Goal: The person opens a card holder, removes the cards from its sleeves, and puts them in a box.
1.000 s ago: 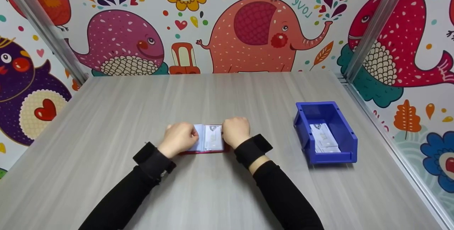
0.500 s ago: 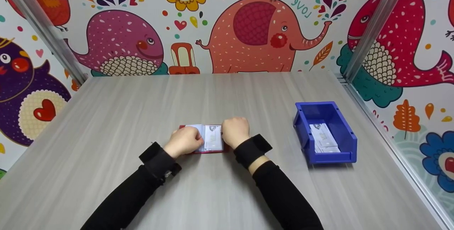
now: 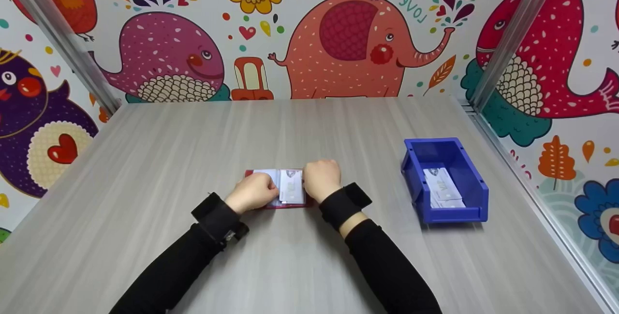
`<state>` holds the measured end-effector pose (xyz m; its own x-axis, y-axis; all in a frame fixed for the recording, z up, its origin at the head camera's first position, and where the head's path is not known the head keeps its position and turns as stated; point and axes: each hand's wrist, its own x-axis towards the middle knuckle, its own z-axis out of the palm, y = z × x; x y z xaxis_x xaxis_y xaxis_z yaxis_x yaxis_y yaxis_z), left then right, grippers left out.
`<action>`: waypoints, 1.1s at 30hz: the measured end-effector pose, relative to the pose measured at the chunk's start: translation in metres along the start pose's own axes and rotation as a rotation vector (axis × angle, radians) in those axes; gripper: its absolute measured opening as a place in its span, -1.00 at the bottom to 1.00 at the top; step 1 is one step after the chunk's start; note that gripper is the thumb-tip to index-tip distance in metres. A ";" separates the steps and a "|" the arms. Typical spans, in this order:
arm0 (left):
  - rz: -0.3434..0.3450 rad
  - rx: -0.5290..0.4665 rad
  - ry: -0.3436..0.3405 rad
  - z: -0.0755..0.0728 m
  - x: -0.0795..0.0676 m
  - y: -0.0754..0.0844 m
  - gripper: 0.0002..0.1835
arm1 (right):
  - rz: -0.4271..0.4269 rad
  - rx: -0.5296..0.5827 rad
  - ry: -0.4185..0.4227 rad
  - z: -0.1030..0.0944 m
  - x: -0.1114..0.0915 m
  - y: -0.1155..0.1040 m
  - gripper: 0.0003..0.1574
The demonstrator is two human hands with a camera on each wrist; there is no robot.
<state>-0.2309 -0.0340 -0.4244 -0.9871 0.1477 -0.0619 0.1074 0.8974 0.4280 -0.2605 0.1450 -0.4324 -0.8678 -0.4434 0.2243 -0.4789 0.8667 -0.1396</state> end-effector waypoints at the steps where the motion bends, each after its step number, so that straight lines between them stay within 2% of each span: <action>1: 0.000 -0.005 -0.002 0.000 0.000 0.000 -0.81 | -0.002 -0.003 0.002 0.000 0.000 0.000 -0.89; 15: -0.034 -0.010 -0.037 0.001 0.004 0.000 -0.81 | 0.009 0.008 -0.018 -0.001 0.001 0.001 -0.85; 20: -0.027 -0.005 -0.041 0.001 0.004 0.000 -0.82 | 0.015 0.010 -0.028 -0.001 0.002 0.001 -0.85; 33: -0.031 -0.030 -0.069 -0.005 0.005 -0.010 -0.80 | -0.025 -0.012 0.006 -0.001 0.001 0.001 -0.86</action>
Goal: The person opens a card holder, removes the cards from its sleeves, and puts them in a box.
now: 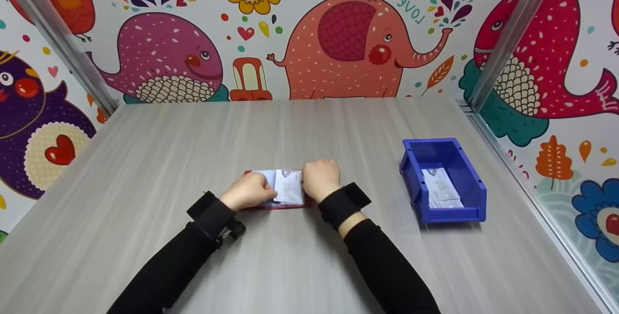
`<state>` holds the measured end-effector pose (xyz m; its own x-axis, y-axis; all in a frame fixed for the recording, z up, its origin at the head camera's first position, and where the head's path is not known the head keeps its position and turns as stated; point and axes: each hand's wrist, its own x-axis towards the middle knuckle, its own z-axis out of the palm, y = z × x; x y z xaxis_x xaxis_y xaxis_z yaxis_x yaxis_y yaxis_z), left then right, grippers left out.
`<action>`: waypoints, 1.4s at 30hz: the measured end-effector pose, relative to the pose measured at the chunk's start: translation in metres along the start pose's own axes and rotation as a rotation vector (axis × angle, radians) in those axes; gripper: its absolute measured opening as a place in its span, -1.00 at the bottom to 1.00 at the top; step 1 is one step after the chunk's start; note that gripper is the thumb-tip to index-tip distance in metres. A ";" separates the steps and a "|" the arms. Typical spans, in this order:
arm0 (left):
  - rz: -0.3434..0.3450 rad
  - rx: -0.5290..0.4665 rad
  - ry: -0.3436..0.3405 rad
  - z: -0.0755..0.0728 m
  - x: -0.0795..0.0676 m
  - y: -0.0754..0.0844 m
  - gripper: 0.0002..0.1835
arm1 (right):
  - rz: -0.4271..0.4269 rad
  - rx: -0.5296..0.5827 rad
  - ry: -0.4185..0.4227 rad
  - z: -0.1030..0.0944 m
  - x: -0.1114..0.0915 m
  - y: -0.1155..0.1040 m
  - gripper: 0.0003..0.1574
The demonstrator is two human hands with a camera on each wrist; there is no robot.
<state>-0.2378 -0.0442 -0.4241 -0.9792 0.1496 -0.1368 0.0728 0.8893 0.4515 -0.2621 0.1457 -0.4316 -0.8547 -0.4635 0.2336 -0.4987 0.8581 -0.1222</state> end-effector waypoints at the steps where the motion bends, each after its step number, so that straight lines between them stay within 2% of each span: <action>1: -0.002 0.002 -0.002 -0.001 0.000 -0.001 -0.80 | 0.000 -0.002 -0.002 0.000 0.000 0.000 -0.86; 10: -0.001 -0.011 -0.011 -0.010 -0.004 -0.014 -0.77 | 0.000 -0.004 -0.010 0.001 -0.001 0.000 -0.86; 21: 0.044 -0.101 -0.013 -0.014 -0.006 -0.027 -0.66 | -0.002 -0.001 -0.003 0.002 -0.001 0.000 -0.87; 25: 0.060 -0.127 -0.007 -0.015 -0.007 -0.031 -0.68 | -0.012 0.007 0.008 0.002 -0.002 0.000 -0.88; 31: 0.050 -0.145 -0.025 -0.018 -0.008 -0.036 -0.75 | -0.024 0.003 0.018 0.002 -0.002 0.000 -0.89; 42: 0.059 -0.200 -0.008 -0.021 -0.013 -0.043 -0.68 | -0.031 -0.008 0.010 0.002 -0.002 0.000 -0.91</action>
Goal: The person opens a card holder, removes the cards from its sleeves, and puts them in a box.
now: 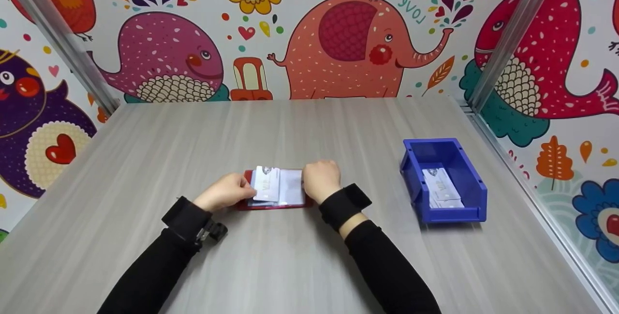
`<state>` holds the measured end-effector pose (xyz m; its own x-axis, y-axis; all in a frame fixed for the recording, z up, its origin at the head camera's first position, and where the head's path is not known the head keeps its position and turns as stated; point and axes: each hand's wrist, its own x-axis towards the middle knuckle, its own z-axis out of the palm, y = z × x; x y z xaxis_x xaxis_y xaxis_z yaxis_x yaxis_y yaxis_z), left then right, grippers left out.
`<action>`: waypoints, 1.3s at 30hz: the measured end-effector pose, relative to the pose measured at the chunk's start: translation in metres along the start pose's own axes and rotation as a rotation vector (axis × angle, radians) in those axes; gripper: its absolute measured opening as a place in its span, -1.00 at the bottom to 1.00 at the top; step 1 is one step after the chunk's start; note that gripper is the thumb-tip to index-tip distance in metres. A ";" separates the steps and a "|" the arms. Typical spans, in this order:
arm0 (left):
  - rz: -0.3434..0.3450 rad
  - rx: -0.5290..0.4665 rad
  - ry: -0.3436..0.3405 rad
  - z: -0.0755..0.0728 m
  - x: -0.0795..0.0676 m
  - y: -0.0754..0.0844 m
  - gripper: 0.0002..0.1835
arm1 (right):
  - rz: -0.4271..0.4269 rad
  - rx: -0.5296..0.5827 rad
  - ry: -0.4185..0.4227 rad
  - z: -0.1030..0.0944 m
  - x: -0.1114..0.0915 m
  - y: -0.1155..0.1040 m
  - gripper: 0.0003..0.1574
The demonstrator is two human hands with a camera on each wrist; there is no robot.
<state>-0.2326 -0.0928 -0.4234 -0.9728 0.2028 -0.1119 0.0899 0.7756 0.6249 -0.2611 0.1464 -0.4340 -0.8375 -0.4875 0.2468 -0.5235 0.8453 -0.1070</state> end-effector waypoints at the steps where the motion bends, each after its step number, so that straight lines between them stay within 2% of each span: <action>1: 0.004 -0.009 0.001 -0.001 0.000 0.000 -0.67 | 0.003 0.003 -0.006 0.000 0.000 0.000 -0.92; 6: 0.022 -0.054 0.007 -0.004 0.000 -0.001 -0.63 | 0.015 0.017 -0.017 0.000 0.000 0.001 -0.93; 11: -0.009 -0.140 -0.007 -0.011 -0.001 0.002 -0.62 | 0.009 0.045 -0.013 0.000 -0.002 0.002 -0.96; 16: -0.016 -0.200 -0.001 -0.019 -0.004 0.008 -0.59 | 0.001 0.061 -0.005 0.000 -0.004 0.003 -0.92; 20: -0.014 -0.237 -0.009 -0.025 -0.007 0.014 -0.54 | -0.002 0.075 -0.006 -0.001 -0.007 0.005 -0.80; 25: 0.012 -0.255 -0.001 -0.028 -0.009 0.019 -0.57 | 0.003 0.117 0.047 -0.008 -0.011 0.007 -0.71; 28: 0.033 -0.251 0.006 -0.028 -0.010 0.021 -0.58 | -0.005 0.150 0.096 -0.015 -0.013 0.008 -0.74; 35: 0.068 -0.256 0.013 -0.028 -0.012 0.029 -0.58 | 0.007 0.227 0.147 -0.036 -0.015 0.002 -0.82; 39: 0.107 -0.233 0.028 -0.026 -0.012 0.032 -0.61 | -0.019 0.257 0.180 -0.043 -0.017 -0.004 -0.83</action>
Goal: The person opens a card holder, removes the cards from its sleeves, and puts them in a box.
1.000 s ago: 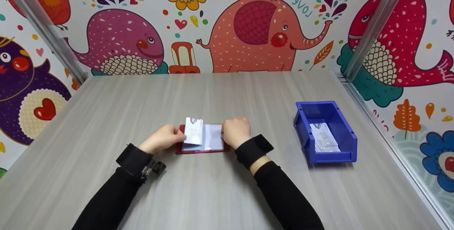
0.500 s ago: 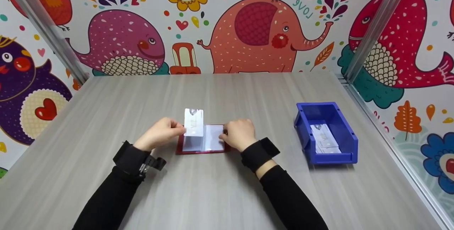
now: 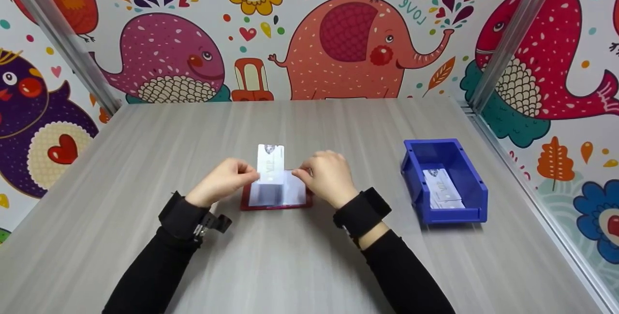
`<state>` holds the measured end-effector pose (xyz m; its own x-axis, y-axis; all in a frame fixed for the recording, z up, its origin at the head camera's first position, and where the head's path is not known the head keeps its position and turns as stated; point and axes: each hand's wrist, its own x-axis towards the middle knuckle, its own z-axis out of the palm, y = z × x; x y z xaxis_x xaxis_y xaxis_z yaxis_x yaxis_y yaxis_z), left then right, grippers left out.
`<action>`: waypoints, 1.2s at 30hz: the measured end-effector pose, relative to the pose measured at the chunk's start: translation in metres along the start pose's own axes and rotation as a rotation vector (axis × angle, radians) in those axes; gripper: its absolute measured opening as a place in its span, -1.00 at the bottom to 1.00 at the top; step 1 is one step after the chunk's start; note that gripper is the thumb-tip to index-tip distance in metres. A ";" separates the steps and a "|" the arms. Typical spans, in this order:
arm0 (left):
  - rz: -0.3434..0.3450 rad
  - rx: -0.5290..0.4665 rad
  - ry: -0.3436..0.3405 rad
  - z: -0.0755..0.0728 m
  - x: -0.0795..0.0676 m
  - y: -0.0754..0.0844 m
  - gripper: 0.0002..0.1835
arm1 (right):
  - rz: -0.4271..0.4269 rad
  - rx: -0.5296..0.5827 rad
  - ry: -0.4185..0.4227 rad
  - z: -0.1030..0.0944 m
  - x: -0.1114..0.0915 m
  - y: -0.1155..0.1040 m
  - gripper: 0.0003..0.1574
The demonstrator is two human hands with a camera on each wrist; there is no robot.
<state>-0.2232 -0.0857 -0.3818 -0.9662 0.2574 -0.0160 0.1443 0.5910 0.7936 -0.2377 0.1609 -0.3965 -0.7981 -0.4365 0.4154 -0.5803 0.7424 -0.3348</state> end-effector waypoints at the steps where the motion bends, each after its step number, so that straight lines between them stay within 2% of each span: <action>1: 0.011 0.005 0.002 0.001 0.000 0.000 -0.60 | -0.012 0.005 0.006 -0.001 0.000 -0.001 -0.83; 8: 0.070 -0.013 0.012 0.006 -0.002 0.004 -0.57 | -0.061 0.024 0.023 0.000 -0.002 -0.009 -0.82; 23: 0.076 -0.031 -0.011 0.015 0.000 0.004 -0.55 | -0.098 0.016 0.037 0.005 -0.006 -0.013 -0.82; 27: 0.070 -0.022 -0.001 0.016 0.001 0.003 -0.56 | -0.090 0.018 0.039 0.006 -0.006 -0.014 -0.80; 36: 0.094 0.097 0.059 0.022 0.001 0.005 -0.57 | -0.012 0.009 0.088 0.010 -0.008 -0.015 -0.79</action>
<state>-0.2192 -0.0656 -0.3916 -0.9578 0.2715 0.0940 0.2523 0.6380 0.7276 -0.2243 0.1482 -0.4037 -0.7741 -0.3982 0.4922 -0.5912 0.7329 -0.3367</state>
